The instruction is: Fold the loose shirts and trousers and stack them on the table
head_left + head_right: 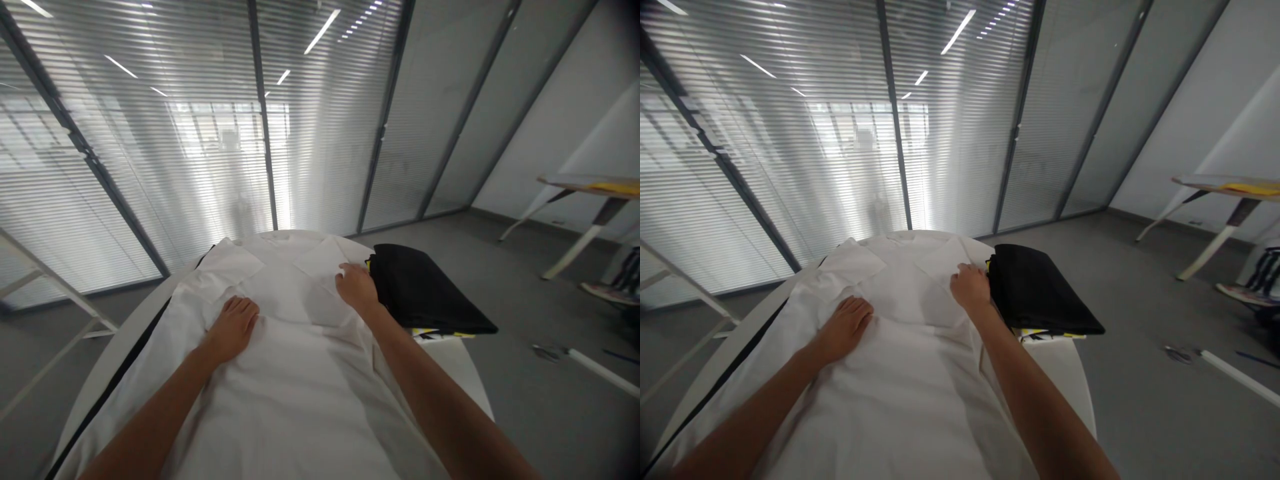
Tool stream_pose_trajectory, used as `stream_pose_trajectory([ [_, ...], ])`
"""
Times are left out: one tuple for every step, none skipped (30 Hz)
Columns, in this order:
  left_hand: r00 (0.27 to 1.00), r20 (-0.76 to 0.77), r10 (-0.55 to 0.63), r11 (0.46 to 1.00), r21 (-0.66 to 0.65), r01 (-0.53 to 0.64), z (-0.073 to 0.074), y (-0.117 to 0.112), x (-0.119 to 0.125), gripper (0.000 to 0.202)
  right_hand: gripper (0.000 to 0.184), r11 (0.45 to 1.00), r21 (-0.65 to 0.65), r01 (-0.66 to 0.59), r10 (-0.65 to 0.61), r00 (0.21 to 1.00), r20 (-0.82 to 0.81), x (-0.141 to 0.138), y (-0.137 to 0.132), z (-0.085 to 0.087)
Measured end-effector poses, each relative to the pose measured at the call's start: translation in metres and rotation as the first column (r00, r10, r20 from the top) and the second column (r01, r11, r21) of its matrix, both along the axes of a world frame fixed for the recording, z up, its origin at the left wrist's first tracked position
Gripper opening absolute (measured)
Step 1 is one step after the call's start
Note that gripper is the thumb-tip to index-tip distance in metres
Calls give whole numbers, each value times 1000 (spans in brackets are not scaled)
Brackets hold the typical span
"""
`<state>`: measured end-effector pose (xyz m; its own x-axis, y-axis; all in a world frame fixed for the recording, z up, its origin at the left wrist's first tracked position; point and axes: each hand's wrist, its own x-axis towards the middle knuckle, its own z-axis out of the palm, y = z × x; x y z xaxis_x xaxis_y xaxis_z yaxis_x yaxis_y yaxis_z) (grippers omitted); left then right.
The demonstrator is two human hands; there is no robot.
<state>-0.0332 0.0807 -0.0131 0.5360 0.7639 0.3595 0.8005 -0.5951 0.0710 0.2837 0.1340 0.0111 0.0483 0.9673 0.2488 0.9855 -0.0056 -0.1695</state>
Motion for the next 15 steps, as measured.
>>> stream_pose_trajectory([
  [1000,-1,-4,1000,2,4,1,-1,1,19,44,1000,-22,9,-9,999,32,4,1,0],
  [1000,-2,-8,1000,4,8,3,-1,1,19,43,999,-49,3,0,998,64,7,1,-2],
  [1000,-2,-12,1000,6,12,4,-2,2,19,42,997,-77,-6,13,996,88,9,1,-4],
  [1000,-3,-16,1000,9,16,6,-2,2,19,41,995,-99,-9,19,995,99,10,1,-6],
  [1000,-4,-20,1000,13,20,7,-3,2,19,40,994,-111,1,10,995,96,11,1,-8],
  [1000,-4,-24,1000,16,24,8,-3,2,19,40,994,-112,19,-10,997,81,11,2,-10],
  [1000,-4,-28,999,19,28,9,-4,2,20,40,993,-106,45,-39,998,58,11,2,-12],
  [999,-1,-36,999,24,36,10,-5,2,20,40,993,-98,69,-66,997,32,12,4,-13],
  [999,5,-45,999,29,45,11,-5,2,20,41,992,-93,81,-81,997,4,12,6,-14],
  [998,13,-55,998,36,55,13,-6,2,20,41,992,-97,85,-89,995,-40,13,8,-14],
  [998,18,-66,997,40,65,14,-7,2,19,42,990,-108,85,-96,991,-98,14,10,-15],
  [997,22,-75,996,41,74,16,-8,2,19,42,989,-123,86,-106,981,-162,16,12,-15],
  [996,24,-82,996,41,81,18,-9,2,18,42,986,-139,88,-118,967,-226,18,15,-16],
  [996,24,-87,996,38,86,19,-10,3,18,42,984,-152,89,-130,951,-281,21,17,-16],
  [996,21,-90,995,32,90,20,-11,3,18,41,982,-163,95,-144,935,-323,23,19,-17],
])
